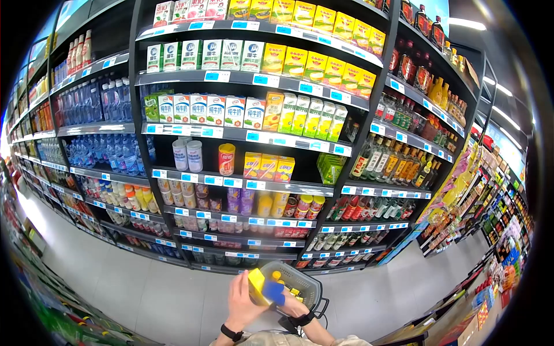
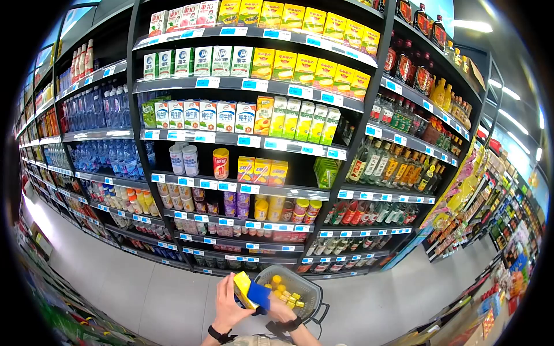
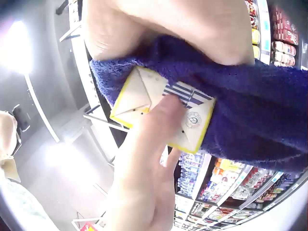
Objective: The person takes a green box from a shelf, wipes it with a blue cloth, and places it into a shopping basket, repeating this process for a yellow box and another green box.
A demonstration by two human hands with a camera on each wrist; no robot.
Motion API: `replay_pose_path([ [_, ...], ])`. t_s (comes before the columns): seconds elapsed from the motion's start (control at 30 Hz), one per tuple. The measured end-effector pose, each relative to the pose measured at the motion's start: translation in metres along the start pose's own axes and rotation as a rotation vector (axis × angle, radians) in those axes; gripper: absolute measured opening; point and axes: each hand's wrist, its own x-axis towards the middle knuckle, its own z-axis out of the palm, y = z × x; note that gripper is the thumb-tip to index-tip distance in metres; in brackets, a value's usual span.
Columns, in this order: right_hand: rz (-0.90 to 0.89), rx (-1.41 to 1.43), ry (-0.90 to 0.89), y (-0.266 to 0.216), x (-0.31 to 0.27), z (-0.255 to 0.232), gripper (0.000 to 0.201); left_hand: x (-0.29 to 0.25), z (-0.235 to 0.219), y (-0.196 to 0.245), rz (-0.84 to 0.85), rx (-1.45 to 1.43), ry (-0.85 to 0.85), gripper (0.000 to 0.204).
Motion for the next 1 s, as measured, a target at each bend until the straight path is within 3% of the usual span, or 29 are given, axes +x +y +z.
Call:
replay_pose_path([
  [0.17, 0.048, 0.053, 0.081, 0.012, -0.016, -0.002, 0.037, 0.0, -0.011, -0.002, 0.007, -0.068, -0.171, 0.115],
  [0.23, 0.002, 0.07, 0.13, 0.011, -0.022, -0.002, 0.036, -0.004, -0.019, 0.007, 0.073, -0.109, -0.346, 0.11],
  [0.3, 0.05, 0.154, -0.039, -0.033, -0.026, 0.023, 0.034, -0.016, -0.013, 0.013, 0.147, -0.168, -0.337, 0.11],
  [0.37, 0.034, 0.15, -0.064, -0.042, -0.021, 0.02, 0.032, -0.022, -0.01, 0.021, 0.117, -0.205, -0.323, 0.11],
  [0.4, 0.131, 0.271, -0.014, -0.054, -0.03, 0.037, 0.03, -0.022, -0.008, 0.024, 0.112, -0.221, -0.31, 0.111],
  [0.43, 0.171, 0.301, 0.059, -0.045, -0.031, 0.028, 0.031, -0.022, -0.004, 0.024, 0.091, -0.206, -0.282, 0.111],
  [0.53, 0.052, 0.042, 0.088, -0.038, -0.022, 0.011, 0.036, -0.02, 0.007, 0.017, 0.064, -0.15, -0.188, 0.114],
  [0.6, 0.041, -0.01, 0.146, -0.03, -0.025, 0.005, 0.04, -0.018, 0.002, 0.019, 0.028, -0.102, -0.21, 0.115],
  [0.7, 0.01, -0.041, 0.026, -0.015, -0.014, -0.019, 0.046, -0.014, -0.006, 0.02, 0.043, -0.103, -0.183, 0.111],
  [0.8, 0.036, 0.094, 0.047, -0.017, -0.015, -0.013, 0.049, -0.006, -0.013, 0.021, 0.065, -0.145, -0.194, 0.098],
  [0.9, 0.065, 0.267, -0.063, -0.02, -0.014, -0.011, 0.043, 0.001, -0.015, 0.019, 0.151, -0.143, -0.216, 0.111],
  [1.0, -0.11, 0.131, -0.203, -0.025, -0.024, -0.003, 0.045, 0.002, -0.018, 0.014, 0.14, -0.262, -0.165, 0.111],
])
